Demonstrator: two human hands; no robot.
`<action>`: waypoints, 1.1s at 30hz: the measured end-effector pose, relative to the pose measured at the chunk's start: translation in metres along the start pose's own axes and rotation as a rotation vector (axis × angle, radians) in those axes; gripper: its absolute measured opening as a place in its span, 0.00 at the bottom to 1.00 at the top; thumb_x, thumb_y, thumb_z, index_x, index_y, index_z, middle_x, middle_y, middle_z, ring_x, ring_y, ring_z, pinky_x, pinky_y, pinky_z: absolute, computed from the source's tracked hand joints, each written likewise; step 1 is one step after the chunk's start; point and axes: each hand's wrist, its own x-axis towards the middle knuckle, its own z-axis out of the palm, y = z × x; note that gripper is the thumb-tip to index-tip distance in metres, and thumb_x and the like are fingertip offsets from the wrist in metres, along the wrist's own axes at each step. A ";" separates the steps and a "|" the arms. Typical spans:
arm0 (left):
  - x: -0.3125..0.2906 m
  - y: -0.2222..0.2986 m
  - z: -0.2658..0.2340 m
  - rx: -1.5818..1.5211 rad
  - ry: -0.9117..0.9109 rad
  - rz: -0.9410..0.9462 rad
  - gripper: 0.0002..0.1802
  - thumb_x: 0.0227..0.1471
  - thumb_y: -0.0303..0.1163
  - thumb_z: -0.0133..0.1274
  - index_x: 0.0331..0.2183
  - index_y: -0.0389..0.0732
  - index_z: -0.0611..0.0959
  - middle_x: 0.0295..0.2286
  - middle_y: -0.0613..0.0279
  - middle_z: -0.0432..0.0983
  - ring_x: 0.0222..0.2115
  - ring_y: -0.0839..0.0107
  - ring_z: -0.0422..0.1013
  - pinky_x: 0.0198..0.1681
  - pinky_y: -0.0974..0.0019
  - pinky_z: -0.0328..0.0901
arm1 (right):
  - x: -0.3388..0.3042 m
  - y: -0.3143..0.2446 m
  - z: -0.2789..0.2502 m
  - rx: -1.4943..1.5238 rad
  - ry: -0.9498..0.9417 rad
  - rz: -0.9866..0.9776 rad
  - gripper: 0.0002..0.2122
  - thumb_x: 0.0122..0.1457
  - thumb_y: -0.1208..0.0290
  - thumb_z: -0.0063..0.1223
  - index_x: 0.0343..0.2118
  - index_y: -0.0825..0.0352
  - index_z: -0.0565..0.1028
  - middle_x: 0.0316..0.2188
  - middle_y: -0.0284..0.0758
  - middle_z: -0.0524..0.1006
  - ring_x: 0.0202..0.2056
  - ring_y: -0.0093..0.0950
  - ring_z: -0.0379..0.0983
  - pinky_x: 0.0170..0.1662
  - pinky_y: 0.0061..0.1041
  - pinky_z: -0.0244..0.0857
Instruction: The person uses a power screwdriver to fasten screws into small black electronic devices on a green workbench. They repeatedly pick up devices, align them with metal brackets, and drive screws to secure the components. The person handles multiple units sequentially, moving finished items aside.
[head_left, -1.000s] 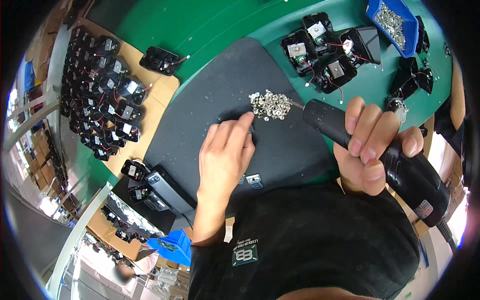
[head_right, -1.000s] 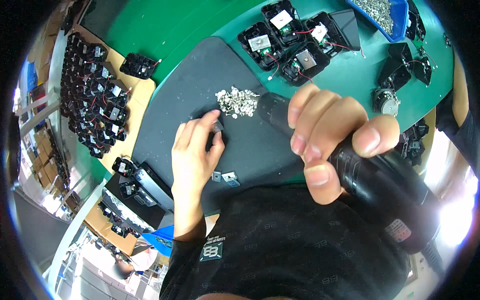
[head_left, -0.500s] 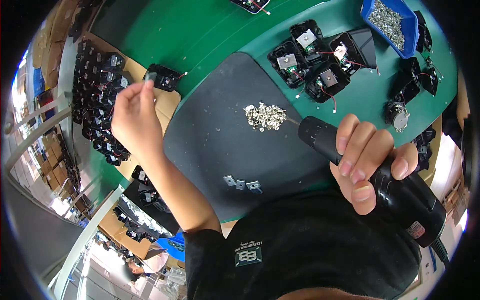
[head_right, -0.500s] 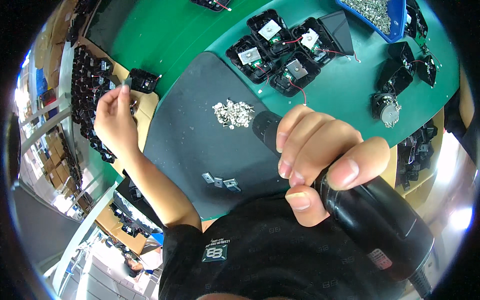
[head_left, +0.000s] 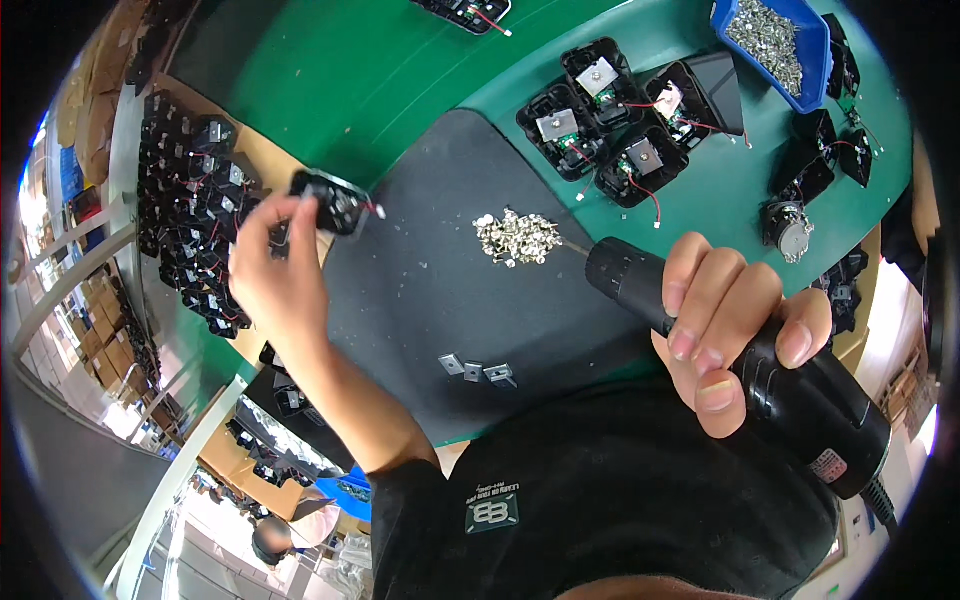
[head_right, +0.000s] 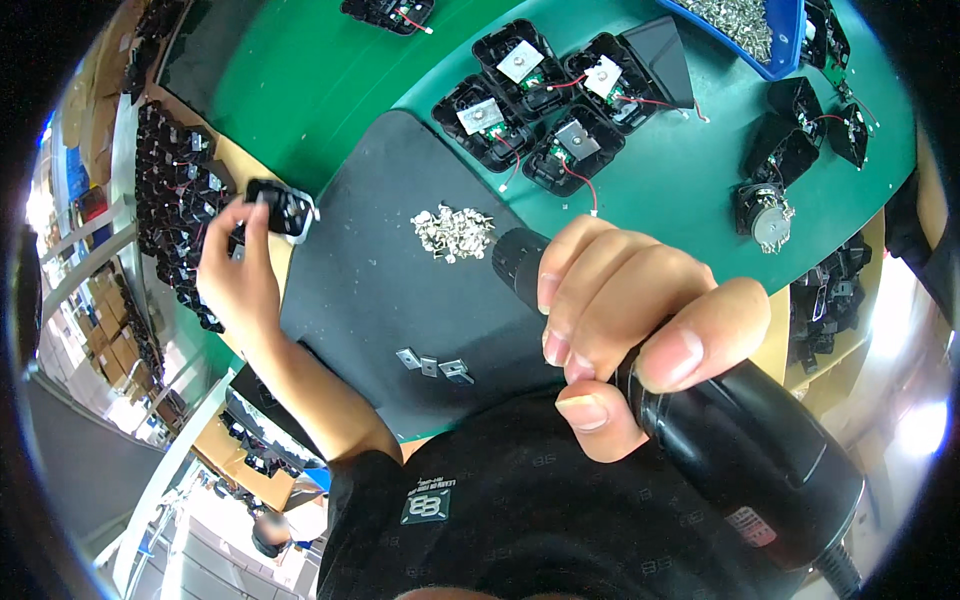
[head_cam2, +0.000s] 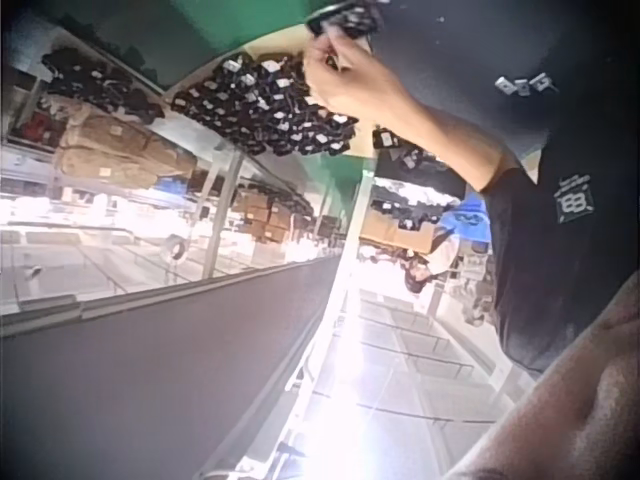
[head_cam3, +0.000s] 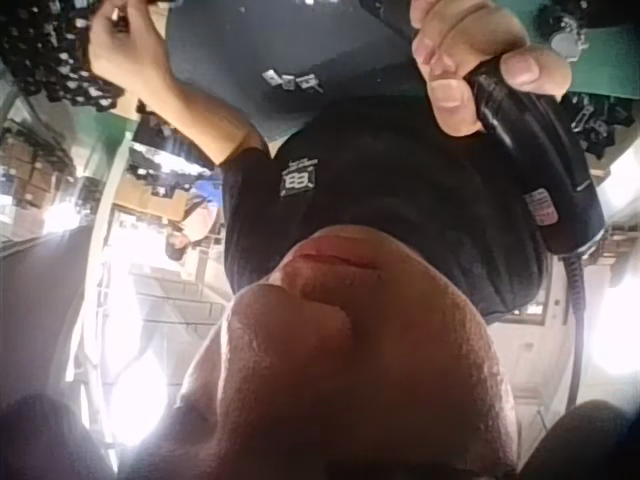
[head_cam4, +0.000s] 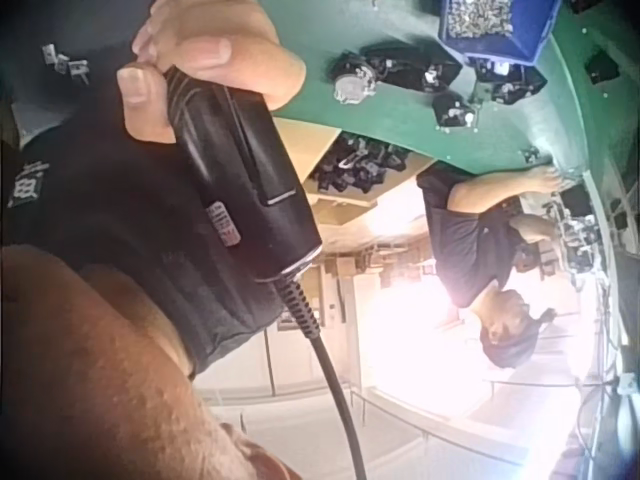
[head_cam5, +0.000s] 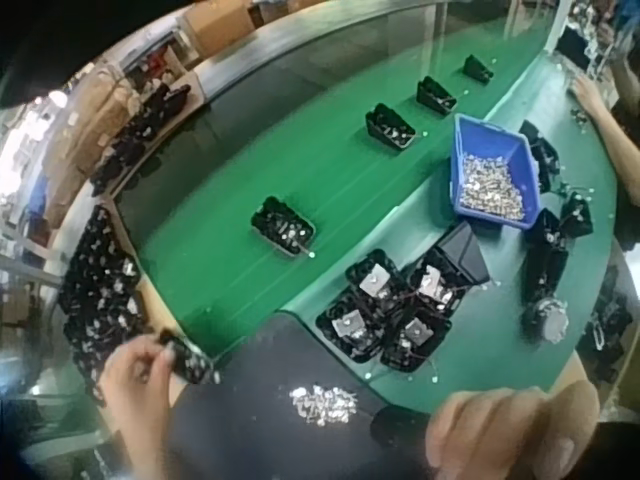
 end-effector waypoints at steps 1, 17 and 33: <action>-0.014 0.009 -0.008 -0.089 -0.034 -0.024 0.08 0.45 0.31 0.64 0.28 0.40 0.83 0.34 0.57 0.81 0.36 0.58 0.75 0.44 0.60 0.66 | 0.000 -0.001 -0.001 -0.008 -0.001 0.011 0.22 0.55 0.73 0.55 0.51 0.50 0.63 0.29 0.25 0.70 0.29 0.20 0.67 0.38 0.24 0.54; -0.095 0.012 0.001 -0.341 -0.165 -0.010 0.09 0.40 0.23 0.65 0.28 0.37 0.81 0.40 0.53 0.78 0.42 0.58 0.74 0.47 0.61 0.67 | -0.005 -0.012 0.017 -0.010 0.048 0.108 0.20 0.54 0.72 0.58 0.49 0.48 0.68 0.26 0.22 0.70 0.28 0.17 0.66 0.40 0.23 0.54; -0.126 0.043 -0.007 -0.569 -0.153 0.254 0.25 0.33 0.35 0.70 0.37 0.37 0.83 0.33 0.58 0.80 0.34 0.61 0.76 0.38 0.62 0.68 | 0.001 -0.021 0.045 0.378 0.036 0.243 0.19 0.54 0.75 0.60 0.47 0.51 0.70 0.24 0.22 0.70 0.27 0.18 0.66 0.38 0.20 0.54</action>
